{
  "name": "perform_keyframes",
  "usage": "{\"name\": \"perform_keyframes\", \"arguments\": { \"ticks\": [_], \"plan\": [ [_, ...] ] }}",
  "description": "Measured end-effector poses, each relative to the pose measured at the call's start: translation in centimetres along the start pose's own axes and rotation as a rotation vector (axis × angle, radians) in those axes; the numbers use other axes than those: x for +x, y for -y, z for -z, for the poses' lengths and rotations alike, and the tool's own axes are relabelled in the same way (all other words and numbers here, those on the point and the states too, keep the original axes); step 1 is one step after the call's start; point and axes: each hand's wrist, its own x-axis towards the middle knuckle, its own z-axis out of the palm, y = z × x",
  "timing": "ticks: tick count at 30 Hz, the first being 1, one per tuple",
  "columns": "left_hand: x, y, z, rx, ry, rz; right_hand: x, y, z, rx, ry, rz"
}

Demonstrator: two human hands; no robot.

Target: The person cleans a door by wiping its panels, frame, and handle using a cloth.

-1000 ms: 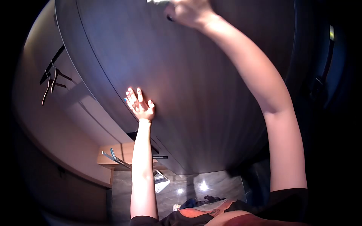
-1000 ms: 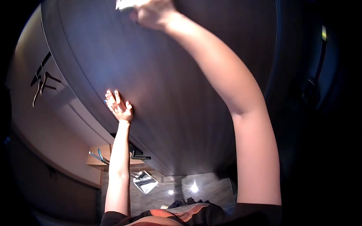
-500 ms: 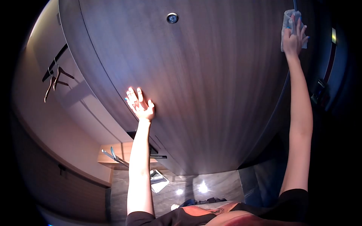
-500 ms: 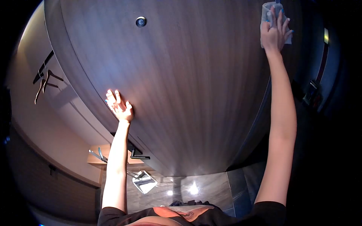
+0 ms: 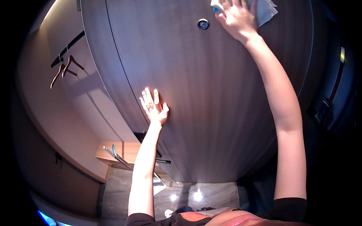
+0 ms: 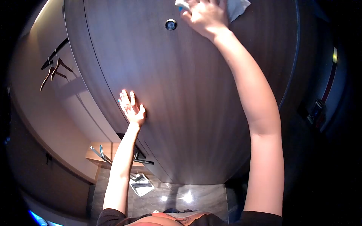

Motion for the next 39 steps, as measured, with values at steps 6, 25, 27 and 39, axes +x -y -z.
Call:
{"name": "perform_keyframes", "arguments": {
  "ticks": [6, 25, 27, 39],
  "plan": [
    [0.0, 0.3, -0.2, -0.013, -0.006, -0.003, -7.8, 3.2, -4.6, 0.043, 0.003, 0.141],
    [0.1, 0.6, -0.7, 0.003, -0.051, 0.005, -19.3, -18.6, -3.6, -0.118, -0.344, -0.262],
    [-0.1, 0.8, -0.9, -0.014, -0.064, -0.004, -22.1, -18.5, -3.8, -0.056, -0.325, -0.383],
    [-0.3, 1.3, -1.3, -0.063, -0.01, 0.012, -18.7, -3.5, -6.8, -0.107, -0.295, -0.488]
  ]
}}
